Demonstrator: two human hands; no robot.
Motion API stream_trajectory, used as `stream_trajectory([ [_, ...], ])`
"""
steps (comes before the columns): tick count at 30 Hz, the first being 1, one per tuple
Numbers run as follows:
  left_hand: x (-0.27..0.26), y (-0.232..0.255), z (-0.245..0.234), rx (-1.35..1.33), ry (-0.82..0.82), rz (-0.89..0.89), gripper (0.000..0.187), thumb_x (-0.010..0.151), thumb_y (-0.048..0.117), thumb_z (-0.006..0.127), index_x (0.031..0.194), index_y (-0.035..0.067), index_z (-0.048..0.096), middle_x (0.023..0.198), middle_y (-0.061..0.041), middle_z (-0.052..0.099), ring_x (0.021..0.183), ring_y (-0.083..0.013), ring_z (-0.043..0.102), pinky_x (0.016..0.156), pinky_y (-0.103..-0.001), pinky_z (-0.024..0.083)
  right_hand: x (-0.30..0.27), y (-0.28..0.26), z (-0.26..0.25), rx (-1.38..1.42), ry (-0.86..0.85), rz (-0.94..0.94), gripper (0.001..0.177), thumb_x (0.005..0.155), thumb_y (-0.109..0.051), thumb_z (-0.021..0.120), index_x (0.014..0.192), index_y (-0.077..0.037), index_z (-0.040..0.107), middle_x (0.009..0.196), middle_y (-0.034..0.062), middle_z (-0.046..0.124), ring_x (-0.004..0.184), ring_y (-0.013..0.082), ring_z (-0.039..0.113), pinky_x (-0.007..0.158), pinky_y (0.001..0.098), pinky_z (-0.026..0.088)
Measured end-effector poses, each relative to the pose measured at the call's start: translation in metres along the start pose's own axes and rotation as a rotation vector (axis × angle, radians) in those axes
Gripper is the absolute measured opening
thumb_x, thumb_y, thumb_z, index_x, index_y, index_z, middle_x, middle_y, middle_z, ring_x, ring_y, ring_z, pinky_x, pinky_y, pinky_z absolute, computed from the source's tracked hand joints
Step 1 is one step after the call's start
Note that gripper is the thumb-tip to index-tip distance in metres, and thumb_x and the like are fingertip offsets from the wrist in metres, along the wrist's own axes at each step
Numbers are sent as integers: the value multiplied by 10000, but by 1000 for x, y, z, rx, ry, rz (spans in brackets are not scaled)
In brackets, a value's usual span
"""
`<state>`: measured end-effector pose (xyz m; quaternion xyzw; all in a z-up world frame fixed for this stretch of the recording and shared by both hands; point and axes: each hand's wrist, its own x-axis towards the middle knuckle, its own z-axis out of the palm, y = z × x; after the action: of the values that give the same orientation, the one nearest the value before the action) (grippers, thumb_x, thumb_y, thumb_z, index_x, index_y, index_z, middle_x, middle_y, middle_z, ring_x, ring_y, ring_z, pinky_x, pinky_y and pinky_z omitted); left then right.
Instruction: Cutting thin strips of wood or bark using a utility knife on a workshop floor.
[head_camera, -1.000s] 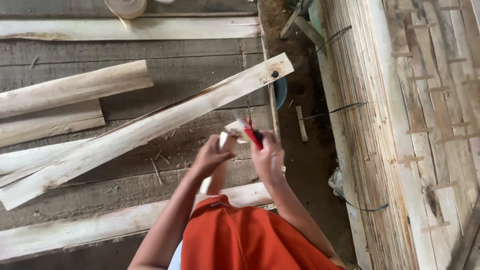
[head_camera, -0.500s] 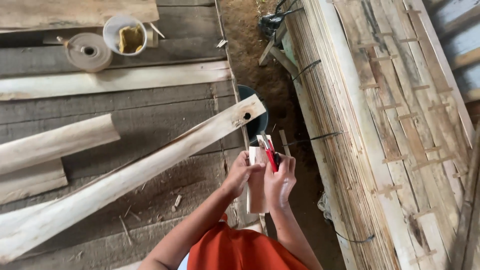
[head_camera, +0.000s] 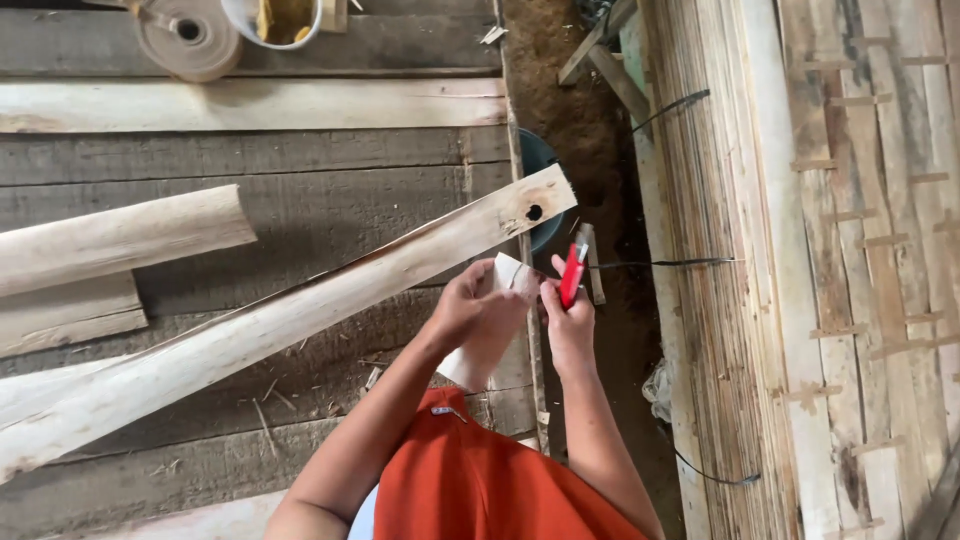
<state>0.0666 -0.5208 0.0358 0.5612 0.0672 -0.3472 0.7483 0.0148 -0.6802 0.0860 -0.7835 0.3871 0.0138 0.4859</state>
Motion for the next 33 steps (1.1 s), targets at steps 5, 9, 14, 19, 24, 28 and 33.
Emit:
stream_trajectory([
  [5, -9, 4, -37, -38, 142, 34, 405, 937, 190, 710, 1288, 32, 586, 1002, -132, 693, 958, -215, 669, 831, -374, 561, -9, 15, 29, 130, -176, 47, 326, 881, -250, 779, 1146, -68, 724, 638, 64, 621, 476, 140, 582, 419, 261, 484],
  [9, -19, 16, -63, -107, 160, 59, 274, 959, 167, 669, 1185, 38, 588, 784, -56, 672, 712, -130, 613, 629, -267, 553, -23, 27, 42, 215, -341, 90, 224, 832, -107, 831, 999, 17, 749, 522, 95, 566, 385, 154, 528, 376, 268, 439],
  [14, -12, -8, -78, 210, 254, 171, 337, 1046, 266, 533, 1307, 64, 598, 1018, -156, 696, 959, -289, 625, 829, -419, 527, -25, 24, 57, 111, -294, 40, 167, 791, -77, 823, 904, -16, 716, 509, 74, 566, 380, 147, 517, 373, 264, 404],
  [19, -18, -12, -115, 1149, 444, 271, 714, 923, 325, 700, 1556, 156, 418, 1644, -196, 292, 1497, -493, 184, 1164, -732, 96, -34, 4, 59, 195, -144, 89, 215, 836, -94, 739, 1019, -16, 656, 620, 67, 567, 454, 139, 540, 401, 254, 439],
  [24, -17, -38, -129, 1312, 382, 95, 920, 755, 41, 672, 1587, 234, 329, 1283, -75, 496, 1304, -340, 416, 1212, -706, 51, -43, 0, 60, 245, -55, 124, 242, 823, -78, 721, 1041, -8, 645, 664, 69, 547, 476, 134, 540, 405, 244, 442],
  [28, -43, -39, -134, 1294, 377, 95, 966, 695, 56, 744, 1561, 245, 361, 1271, -92, 457, 1257, -362, 405, 1194, -701, 92, -43, 0, 57, 289, 11, 103, 256, 826, -91, 719, 1055, -14, 634, 696, 60, 529, 492, 123, 531, 409, 240, 432],
  [33, -111, -12, -149, 1298, 331, -65, 951, 660, -67, 652, 1533, 240, 431, 1264, -131, 499, 1307, -410, 413, 1178, -728, -10, -44, -8, 48, 442, 151, 53, 226, 824, -77, 685, 1039, -54, 622, 693, 33, 515, 459, 115, 507, 392, 242, 405],
])
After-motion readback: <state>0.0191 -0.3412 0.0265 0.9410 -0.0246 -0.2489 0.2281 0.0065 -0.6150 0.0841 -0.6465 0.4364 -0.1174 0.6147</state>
